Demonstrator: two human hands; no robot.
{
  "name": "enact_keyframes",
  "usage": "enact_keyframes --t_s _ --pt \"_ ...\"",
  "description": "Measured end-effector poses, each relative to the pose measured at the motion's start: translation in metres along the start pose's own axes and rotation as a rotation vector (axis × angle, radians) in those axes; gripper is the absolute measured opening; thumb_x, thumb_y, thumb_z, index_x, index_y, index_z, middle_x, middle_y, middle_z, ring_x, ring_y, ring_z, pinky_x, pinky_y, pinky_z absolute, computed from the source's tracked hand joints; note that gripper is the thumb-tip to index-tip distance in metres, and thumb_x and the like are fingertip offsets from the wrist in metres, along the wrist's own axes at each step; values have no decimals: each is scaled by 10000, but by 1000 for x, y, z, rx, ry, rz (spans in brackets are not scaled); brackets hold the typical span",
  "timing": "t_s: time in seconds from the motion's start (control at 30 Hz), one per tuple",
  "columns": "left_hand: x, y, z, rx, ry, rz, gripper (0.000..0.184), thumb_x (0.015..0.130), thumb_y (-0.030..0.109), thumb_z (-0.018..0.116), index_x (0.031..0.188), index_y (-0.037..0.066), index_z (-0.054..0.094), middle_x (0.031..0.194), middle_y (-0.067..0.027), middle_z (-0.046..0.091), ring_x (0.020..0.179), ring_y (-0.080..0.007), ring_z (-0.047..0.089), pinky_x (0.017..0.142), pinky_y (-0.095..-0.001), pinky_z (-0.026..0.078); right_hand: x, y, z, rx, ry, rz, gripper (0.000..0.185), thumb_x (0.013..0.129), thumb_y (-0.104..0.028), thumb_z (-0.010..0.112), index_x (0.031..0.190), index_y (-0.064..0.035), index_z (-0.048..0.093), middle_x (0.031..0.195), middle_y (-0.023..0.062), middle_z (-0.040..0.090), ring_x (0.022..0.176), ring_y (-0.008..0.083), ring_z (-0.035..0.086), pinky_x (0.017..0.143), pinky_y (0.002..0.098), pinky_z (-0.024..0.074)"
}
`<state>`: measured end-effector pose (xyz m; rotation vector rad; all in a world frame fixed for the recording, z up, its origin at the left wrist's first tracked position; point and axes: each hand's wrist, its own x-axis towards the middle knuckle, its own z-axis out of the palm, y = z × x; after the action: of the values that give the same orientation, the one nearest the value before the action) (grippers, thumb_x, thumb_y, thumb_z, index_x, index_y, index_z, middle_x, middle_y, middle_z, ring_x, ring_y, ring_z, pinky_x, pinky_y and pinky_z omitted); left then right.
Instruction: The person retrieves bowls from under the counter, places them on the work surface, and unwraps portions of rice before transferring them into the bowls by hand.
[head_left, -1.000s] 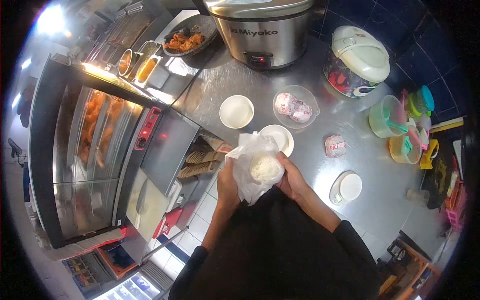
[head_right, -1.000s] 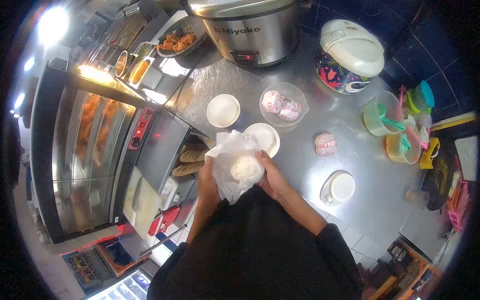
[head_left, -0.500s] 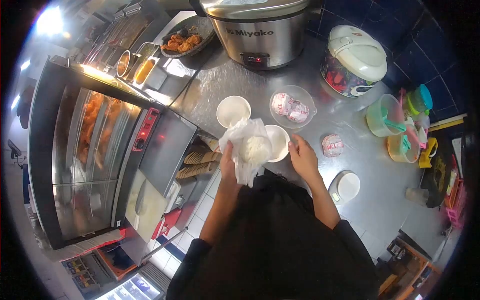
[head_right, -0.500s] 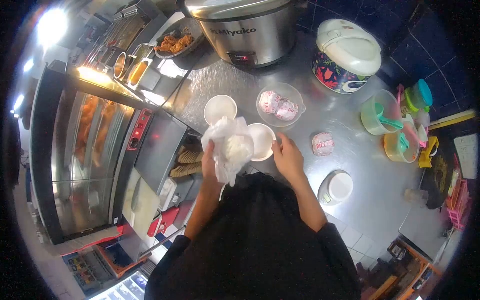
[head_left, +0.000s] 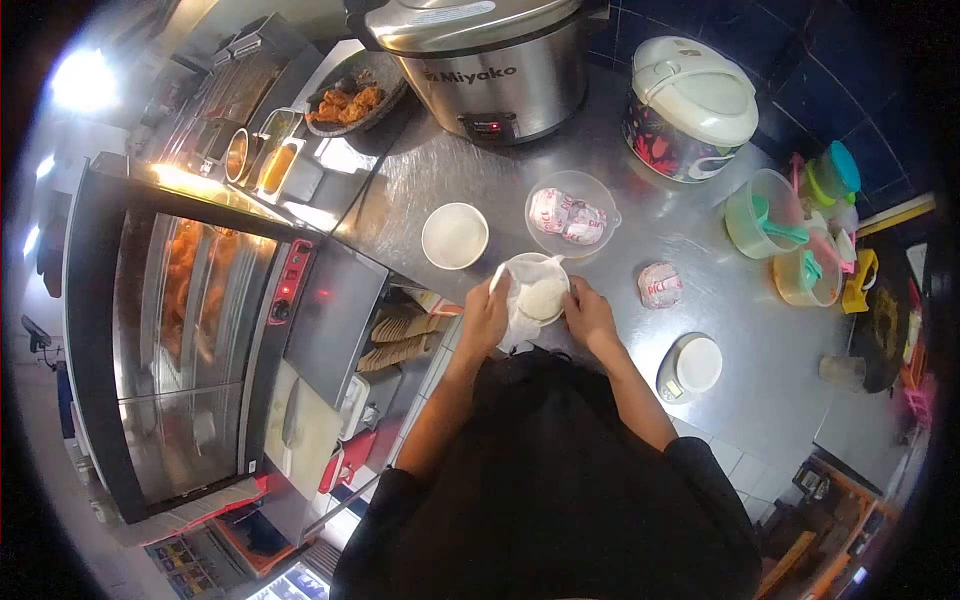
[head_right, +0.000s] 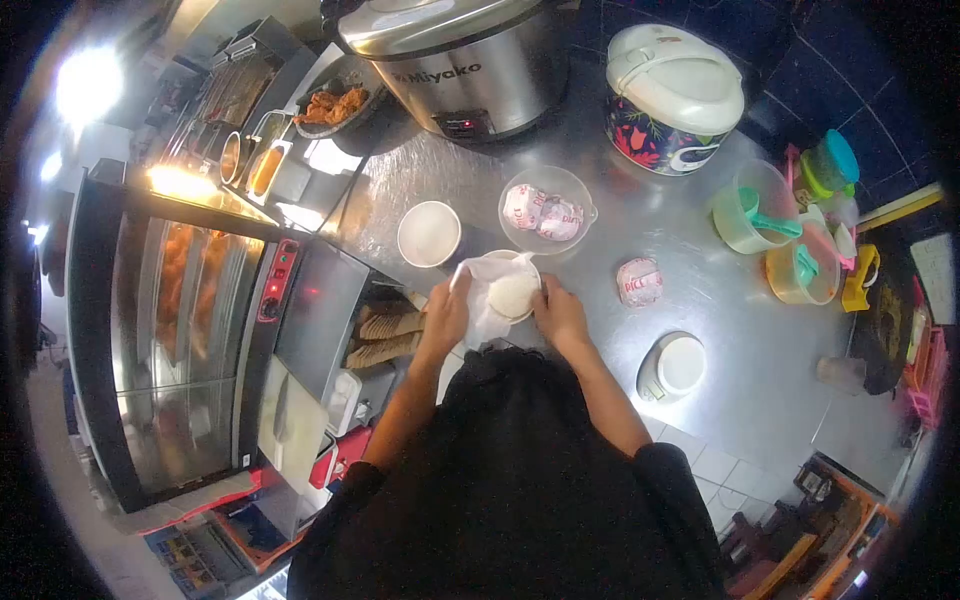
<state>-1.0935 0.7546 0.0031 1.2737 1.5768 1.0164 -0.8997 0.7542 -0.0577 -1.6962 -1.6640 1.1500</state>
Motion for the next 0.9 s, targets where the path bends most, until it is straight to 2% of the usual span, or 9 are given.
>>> enact_keyframes --t_s 0.2,0.3,0.33,0.43,0.57,0.6,0.67,0.77,0.9 --pt "-2 56 -30 33 64 107 402 1031 243 415 897 -98 580 666 -119 546 665 -144 464 611 -361 410 -2 -3 -6 116 6 -6 301 915 -204 565 1180 -60 582 881 205 686 844 405 664 762 483 507" --pt "2 55 -41 139 81 -64 397 1028 235 414 894 -95 589 677 -110 565 664 -143 468 611 -366 408 -1 3 -2 154 12 0 305 910 -202 572 1178 -57 581 901 210 685 859 417 659 772 489 506" --pt "3 56 -40 77 133 47 418 1031 251 411 872 -99 577 671 -78 552 656 -134 458 588 -359 388 -1 4 -1 159 11 3 308 908 -202 575 1179 -56 580 907 212 684 863 421 657 775 492 506" --pt "-1 67 -48 67 206 -50 438 1036 265 410 859 -99 577 679 -51 560 655 -115 447 574 -329 372 1 3 1 91 20 38 317 904 -204 580 1186 -58 576 910 218 684 860 422 659 776 500 506" --pt "-12 96 -54 -21 308 85 415 1039 254 418 963 -77 656 731 -13 593 670 -73 438 580 -270 371 2 2 -1 85 5 50 329 898 -201 583 1195 -58 572 905 225 683 847 421 662 774 504 506" --pt "-14 90 -57 -111 254 12 333 1012 199 453 1106 -53 649 859 -94 674 764 -167 603 699 -289 465 1 0 -3 89 -1 55 329 898 -197 581 1196 -58 571 904 227 683 843 420 663 771 502 507" --pt "-12 73 -52 162 10 202 326 981 174 484 1211 -23 604 1080 -204 640 1021 -269 605 868 -325 461 1 -7 -9 123 -32 78 320 898 -188 576 1189 -55 570 896 230 681 833 421 663 762 496 508" --pt "-7 40 -15 410 -314 337 484 923 180 550 1384 46 490 1435 -348 377 1403 -425 324 1125 -458 308 0 -16 -15 158 -81 99 289 903 -173 566 1162 -46 569 875 234 675 818 426 660 743 488 506" --pt "-4 -24 25 825 -309 504 523 953 275 533 1424 65 445 1478 -356 292 1390 -509 270 1118 -566 261 4 4 -3 82 -6 16 268 922 -135 552 1170 -32 557 825 212 676 765 368 672 688 435 500"
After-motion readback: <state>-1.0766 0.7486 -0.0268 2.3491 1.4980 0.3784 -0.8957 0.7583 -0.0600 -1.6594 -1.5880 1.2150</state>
